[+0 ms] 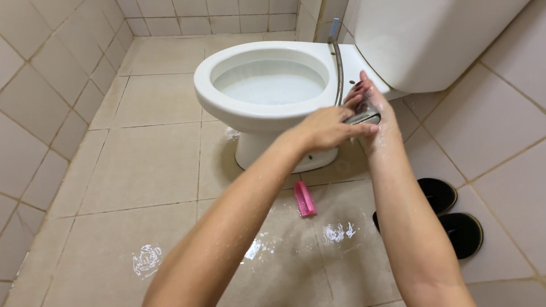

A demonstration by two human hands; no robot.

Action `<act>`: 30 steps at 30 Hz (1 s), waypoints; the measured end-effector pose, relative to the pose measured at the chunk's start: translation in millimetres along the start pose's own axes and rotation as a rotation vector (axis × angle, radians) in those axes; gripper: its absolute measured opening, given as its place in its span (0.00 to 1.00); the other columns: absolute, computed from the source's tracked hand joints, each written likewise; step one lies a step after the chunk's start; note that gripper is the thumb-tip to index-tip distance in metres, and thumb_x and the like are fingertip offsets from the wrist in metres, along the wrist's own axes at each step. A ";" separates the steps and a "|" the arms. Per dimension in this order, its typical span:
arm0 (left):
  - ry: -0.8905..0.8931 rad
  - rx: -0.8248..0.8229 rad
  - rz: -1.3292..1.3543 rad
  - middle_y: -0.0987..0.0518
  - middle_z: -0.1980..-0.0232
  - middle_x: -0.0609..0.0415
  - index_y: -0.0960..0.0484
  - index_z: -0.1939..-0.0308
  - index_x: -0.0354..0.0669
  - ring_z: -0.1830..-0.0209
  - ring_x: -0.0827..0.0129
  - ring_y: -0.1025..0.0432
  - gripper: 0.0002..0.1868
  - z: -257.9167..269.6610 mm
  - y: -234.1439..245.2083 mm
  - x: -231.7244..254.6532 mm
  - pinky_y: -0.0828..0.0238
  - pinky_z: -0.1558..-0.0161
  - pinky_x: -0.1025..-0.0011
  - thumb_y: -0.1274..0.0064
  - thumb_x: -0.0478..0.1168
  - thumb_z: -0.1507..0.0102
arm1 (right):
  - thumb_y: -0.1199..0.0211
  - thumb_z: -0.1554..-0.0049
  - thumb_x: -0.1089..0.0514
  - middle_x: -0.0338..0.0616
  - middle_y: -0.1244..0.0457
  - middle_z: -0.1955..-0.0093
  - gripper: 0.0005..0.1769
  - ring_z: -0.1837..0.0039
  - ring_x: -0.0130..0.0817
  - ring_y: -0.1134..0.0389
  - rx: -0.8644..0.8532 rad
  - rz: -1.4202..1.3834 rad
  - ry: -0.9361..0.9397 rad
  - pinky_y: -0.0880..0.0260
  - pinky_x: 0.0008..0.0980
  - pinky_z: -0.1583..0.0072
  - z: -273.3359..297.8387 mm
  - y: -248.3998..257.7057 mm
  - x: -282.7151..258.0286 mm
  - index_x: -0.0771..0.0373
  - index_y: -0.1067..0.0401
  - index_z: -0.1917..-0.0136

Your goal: The person cleans a bathroom using a handheld bidet sprayer and a pink brush. They rinse the floor, scrub the toilet bowl, and wash the tiled walls near the toilet.

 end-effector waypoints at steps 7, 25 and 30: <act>0.190 0.118 -0.245 0.11 0.64 0.50 0.09 0.64 0.44 0.59 0.62 0.15 0.53 -39.2 62.5 39.3 0.20 0.54 0.58 0.66 0.86 0.55 | 0.44 0.29 0.41 0.47 0.35 0.56 0.26 0.51 0.37 0.31 -0.289 0.379 0.530 0.27 0.33 0.47 8.4 -40.2 -29.3 0.67 0.30 0.54; 0.121 -0.145 -0.638 0.14 0.56 0.48 0.17 0.43 0.55 0.52 0.52 0.21 0.42 57.9 16.8 -6.9 0.25 0.51 0.55 0.56 0.79 0.45 | 0.33 0.53 0.55 0.54 0.29 0.53 0.11 0.46 0.52 0.28 0.678 1.897 0.143 0.28 0.46 0.41 30.4 358.0 231.2 0.59 0.19 0.57; 0.122 -0.251 -0.522 0.14 0.55 0.48 0.18 0.42 0.56 0.51 0.53 0.21 0.45 60.8 11.0 2.0 0.26 0.49 0.54 0.57 0.81 0.47 | 0.42 0.49 0.58 0.60 0.35 0.60 0.13 0.59 0.59 0.36 0.715 0.616 0.149 0.39 0.57 0.55 2.5 332.6 147.6 0.74 0.33 0.58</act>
Point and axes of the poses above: each hand's wrist, its own z-axis away from the middle knuckle, its own y-axis out of the back of the hand, x = y × z, the point moved 2 cm from there along -z, towards the middle knuckle
